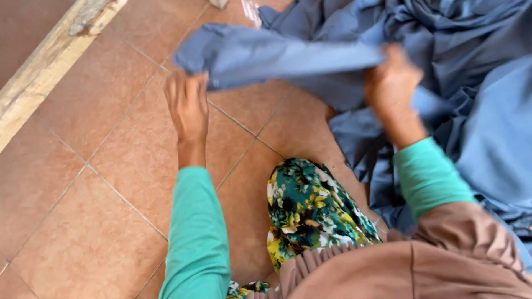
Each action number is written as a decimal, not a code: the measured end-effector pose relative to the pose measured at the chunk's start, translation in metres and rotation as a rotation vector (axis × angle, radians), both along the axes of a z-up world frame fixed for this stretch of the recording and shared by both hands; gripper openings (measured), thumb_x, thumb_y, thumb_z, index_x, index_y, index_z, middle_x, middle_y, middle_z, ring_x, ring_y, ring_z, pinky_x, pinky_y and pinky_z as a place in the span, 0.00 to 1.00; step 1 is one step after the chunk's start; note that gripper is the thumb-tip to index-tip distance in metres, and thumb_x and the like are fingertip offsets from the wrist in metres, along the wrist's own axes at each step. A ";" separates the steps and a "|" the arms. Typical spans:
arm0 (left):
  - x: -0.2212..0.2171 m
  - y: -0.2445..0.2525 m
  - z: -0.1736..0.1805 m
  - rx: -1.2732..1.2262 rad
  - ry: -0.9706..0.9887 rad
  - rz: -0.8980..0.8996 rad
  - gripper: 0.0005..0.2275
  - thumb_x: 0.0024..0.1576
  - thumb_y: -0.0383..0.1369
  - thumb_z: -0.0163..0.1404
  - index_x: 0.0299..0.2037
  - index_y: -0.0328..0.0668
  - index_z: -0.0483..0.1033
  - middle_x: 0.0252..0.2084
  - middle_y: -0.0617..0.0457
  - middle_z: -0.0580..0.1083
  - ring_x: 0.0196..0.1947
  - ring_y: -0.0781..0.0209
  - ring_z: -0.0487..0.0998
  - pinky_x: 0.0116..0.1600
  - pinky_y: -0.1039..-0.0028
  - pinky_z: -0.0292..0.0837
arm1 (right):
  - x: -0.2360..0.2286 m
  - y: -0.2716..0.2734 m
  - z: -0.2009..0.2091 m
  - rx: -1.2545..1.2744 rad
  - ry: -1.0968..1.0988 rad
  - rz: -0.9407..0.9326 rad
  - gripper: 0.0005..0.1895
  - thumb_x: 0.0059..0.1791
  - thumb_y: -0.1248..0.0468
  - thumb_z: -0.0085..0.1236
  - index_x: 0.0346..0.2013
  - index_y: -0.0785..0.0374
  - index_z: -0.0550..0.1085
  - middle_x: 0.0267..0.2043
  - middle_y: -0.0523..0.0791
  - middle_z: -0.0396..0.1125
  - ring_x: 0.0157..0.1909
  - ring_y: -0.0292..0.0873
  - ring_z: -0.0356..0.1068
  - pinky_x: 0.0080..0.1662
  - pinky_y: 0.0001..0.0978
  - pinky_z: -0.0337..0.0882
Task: Folding grey trousers into neat rectangles on the floor.
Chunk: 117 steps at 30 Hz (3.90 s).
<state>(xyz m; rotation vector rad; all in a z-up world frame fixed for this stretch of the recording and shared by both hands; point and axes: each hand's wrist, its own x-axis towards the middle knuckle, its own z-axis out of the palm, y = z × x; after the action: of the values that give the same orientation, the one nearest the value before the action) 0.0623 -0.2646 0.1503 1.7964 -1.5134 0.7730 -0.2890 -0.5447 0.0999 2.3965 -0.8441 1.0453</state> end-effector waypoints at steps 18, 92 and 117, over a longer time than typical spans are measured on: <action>0.022 0.288 -0.225 0.330 0.007 0.659 0.04 0.59 0.41 0.55 0.36 0.62 0.73 0.30 0.63 0.70 0.36 0.63 0.74 0.48 0.72 0.68 | 0.243 0.174 -0.195 0.829 0.752 0.012 0.11 0.47 0.71 0.51 0.28 0.61 0.82 0.31 0.50 0.77 0.36 0.58 0.79 0.37 0.49 0.78; -0.198 0.382 -0.205 -1.307 2.711 0.276 0.46 0.53 0.57 0.60 0.73 0.47 0.43 0.72 0.31 0.55 0.74 0.37 0.55 0.73 0.45 0.52 | 0.140 0.405 -0.136 0.103 0.295 1.034 0.02 0.45 0.60 0.57 0.33 0.48 0.76 0.33 0.42 0.65 0.41 0.45 0.63 0.56 0.56 0.56; -0.118 0.382 -0.188 -1.442 2.134 0.576 0.42 0.52 0.39 0.68 0.71 0.34 0.54 0.71 0.34 0.58 0.74 0.40 0.54 0.73 0.45 0.54 | 0.183 0.355 -0.108 1.011 0.253 0.242 0.41 0.42 0.51 0.73 0.66 0.51 0.65 0.58 0.50 0.58 0.59 0.61 0.62 0.55 0.65 0.65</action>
<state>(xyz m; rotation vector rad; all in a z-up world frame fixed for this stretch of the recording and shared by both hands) -0.0560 0.1177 -0.0380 0.7418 0.8781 -0.1874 -0.1055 -0.1893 -0.0080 3.4283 -1.1919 0.3589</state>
